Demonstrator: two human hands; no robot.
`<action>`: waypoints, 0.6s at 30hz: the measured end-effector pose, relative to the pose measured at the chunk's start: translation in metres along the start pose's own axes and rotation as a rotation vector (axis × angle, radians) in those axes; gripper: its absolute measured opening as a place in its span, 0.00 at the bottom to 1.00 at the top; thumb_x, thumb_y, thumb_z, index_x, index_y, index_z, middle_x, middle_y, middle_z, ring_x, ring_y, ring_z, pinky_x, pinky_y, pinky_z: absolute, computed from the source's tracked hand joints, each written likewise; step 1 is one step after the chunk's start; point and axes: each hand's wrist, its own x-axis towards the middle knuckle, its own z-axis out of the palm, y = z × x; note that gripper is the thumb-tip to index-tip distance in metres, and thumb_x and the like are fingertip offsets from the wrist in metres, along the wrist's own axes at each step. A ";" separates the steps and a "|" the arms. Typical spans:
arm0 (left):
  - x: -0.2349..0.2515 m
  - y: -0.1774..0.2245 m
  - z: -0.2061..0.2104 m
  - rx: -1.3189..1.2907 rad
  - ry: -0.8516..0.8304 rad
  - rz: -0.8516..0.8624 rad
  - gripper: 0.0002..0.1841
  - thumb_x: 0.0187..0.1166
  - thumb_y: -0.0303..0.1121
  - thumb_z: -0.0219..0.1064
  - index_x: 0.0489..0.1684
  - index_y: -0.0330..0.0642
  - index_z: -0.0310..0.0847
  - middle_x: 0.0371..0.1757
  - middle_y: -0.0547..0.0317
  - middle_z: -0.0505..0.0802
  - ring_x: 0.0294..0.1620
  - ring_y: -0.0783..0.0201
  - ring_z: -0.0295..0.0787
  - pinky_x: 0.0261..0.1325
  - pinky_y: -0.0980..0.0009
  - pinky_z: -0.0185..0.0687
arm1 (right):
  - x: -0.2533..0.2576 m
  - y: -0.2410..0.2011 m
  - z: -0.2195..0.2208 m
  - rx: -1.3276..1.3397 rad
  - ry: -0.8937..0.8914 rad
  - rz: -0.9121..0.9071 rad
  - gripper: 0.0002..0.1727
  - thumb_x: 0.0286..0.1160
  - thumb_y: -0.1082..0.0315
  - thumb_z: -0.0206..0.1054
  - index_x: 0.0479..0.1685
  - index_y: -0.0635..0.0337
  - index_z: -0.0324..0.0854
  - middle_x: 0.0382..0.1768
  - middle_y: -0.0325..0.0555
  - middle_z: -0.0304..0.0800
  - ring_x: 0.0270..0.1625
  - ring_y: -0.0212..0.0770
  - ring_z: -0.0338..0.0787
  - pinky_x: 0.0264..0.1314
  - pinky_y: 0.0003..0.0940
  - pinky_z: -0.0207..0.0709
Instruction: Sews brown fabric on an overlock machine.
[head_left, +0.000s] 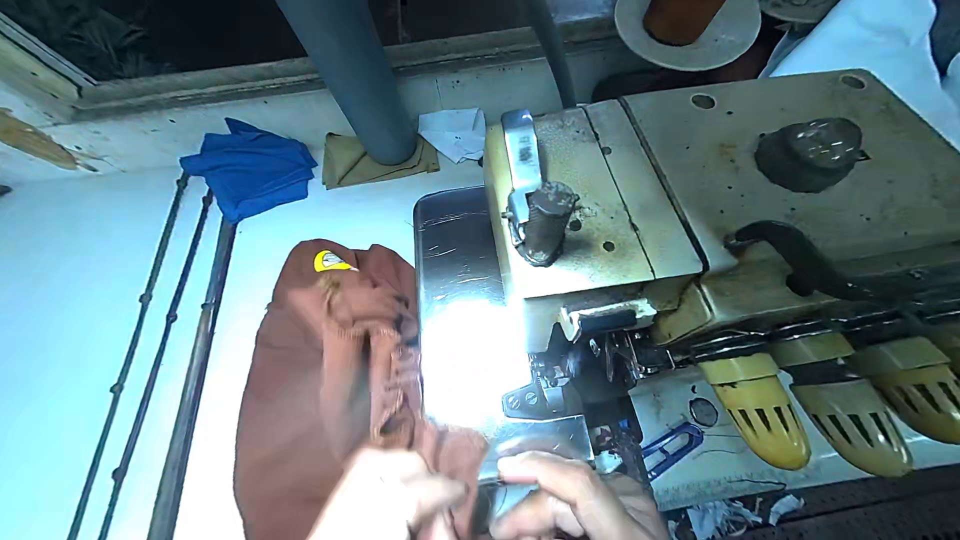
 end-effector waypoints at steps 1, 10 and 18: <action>-0.009 0.009 0.002 -0.029 -0.054 -0.012 0.09 0.78 0.26 0.64 0.36 0.29 0.88 0.35 0.41 0.91 0.44 0.58 0.87 0.53 0.71 0.80 | 0.000 0.000 -0.002 -0.007 -0.029 -0.010 0.24 0.96 0.58 0.50 0.67 0.72 0.78 0.41 0.55 0.97 0.44 0.36 0.97 0.52 0.28 0.89; -0.021 0.016 0.042 0.136 -0.260 0.084 0.12 0.83 0.36 0.65 0.34 0.39 0.90 0.31 0.48 0.93 0.31 0.53 0.90 0.32 0.61 0.82 | -0.030 0.011 -0.039 -0.267 0.177 0.108 0.12 0.83 0.72 0.62 0.34 0.68 0.88 0.28 0.47 0.94 0.33 0.23 0.90 0.40 0.15 0.82; -0.011 0.018 0.023 0.023 -0.288 0.131 0.16 0.88 0.33 0.56 0.36 0.35 0.88 0.43 0.45 0.96 0.45 0.53 0.95 0.44 0.60 0.86 | -0.031 -0.004 -0.048 0.121 0.222 0.208 0.09 0.86 0.68 0.63 0.58 0.57 0.84 0.34 0.26 0.93 0.35 0.12 0.85 0.40 0.12 0.80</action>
